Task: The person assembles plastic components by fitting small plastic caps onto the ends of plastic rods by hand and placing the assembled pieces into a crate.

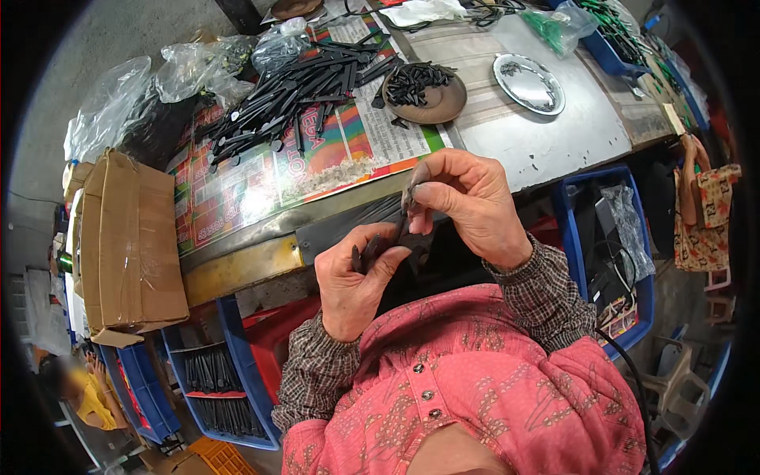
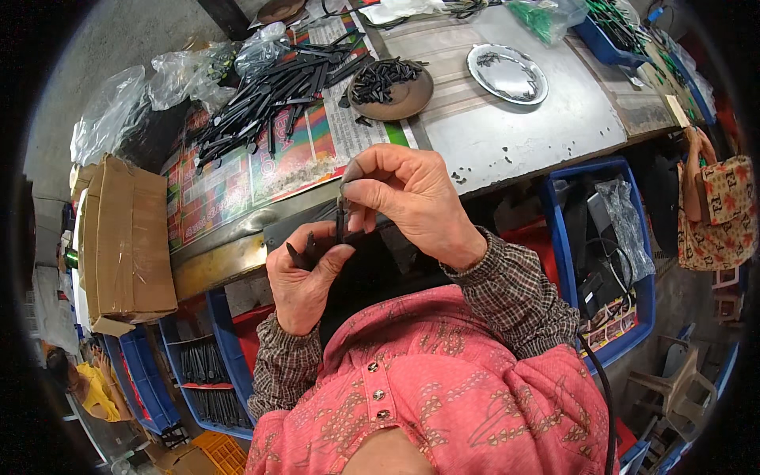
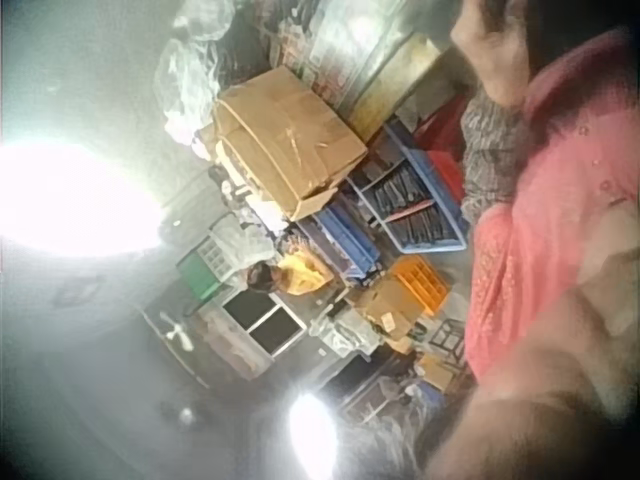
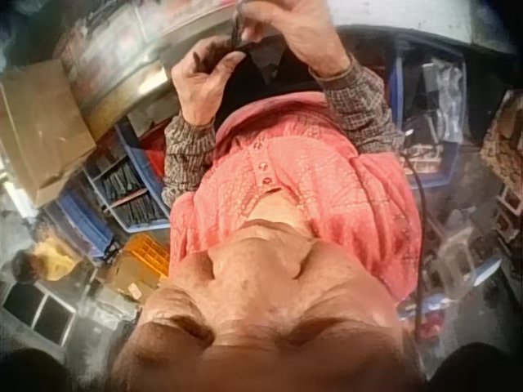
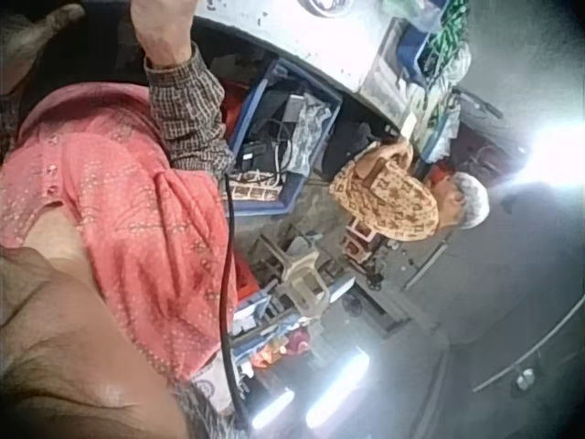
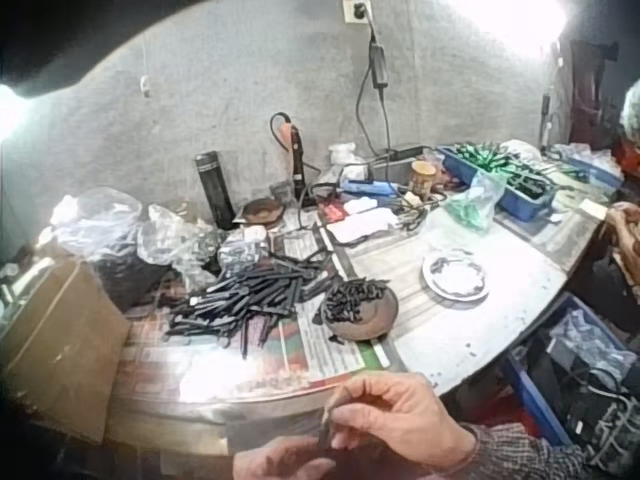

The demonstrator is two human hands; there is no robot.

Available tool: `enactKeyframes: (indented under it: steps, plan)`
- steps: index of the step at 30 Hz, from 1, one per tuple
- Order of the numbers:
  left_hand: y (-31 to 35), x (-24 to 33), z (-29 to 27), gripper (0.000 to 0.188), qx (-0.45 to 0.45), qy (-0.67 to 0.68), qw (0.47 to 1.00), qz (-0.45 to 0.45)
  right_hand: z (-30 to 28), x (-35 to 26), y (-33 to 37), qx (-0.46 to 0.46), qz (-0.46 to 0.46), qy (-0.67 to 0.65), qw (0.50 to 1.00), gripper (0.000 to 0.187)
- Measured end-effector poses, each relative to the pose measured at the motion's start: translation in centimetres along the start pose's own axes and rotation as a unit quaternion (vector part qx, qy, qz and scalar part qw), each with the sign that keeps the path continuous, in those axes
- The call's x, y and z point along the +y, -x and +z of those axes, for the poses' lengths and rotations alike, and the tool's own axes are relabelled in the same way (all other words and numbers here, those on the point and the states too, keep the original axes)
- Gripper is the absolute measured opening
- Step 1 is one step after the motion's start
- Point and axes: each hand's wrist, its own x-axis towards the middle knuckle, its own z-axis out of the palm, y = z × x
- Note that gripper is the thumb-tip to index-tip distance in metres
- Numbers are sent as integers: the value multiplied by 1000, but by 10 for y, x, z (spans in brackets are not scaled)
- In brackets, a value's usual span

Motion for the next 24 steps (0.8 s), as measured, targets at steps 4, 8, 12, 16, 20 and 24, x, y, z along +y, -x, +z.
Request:
enactKeyframes:
  steps: [4,8,12,16,20,24]
  plan:
    - [3,1,3,18,0,45,999,-26,0,2,2,7,11,-37,999,10]
    - [5,1,3,18,-2,40,999,-19,0,3,2,-4,22,-57,998,11]
    - [5,1,4,17,-1,32,999,-13,0,5,2,-5,22,-60,998,11]
    - [5,-1,5,17,2,39,999,-21,-1,7,2,-4,23,-46,999,10]
    - [4,-7,7,18,23,5,999,30,0,3,0,-7,15,23,1000,9]
    - [3,-6,10,19,51,-23,997,55,3,3,-2,-14,7,62,998,8]
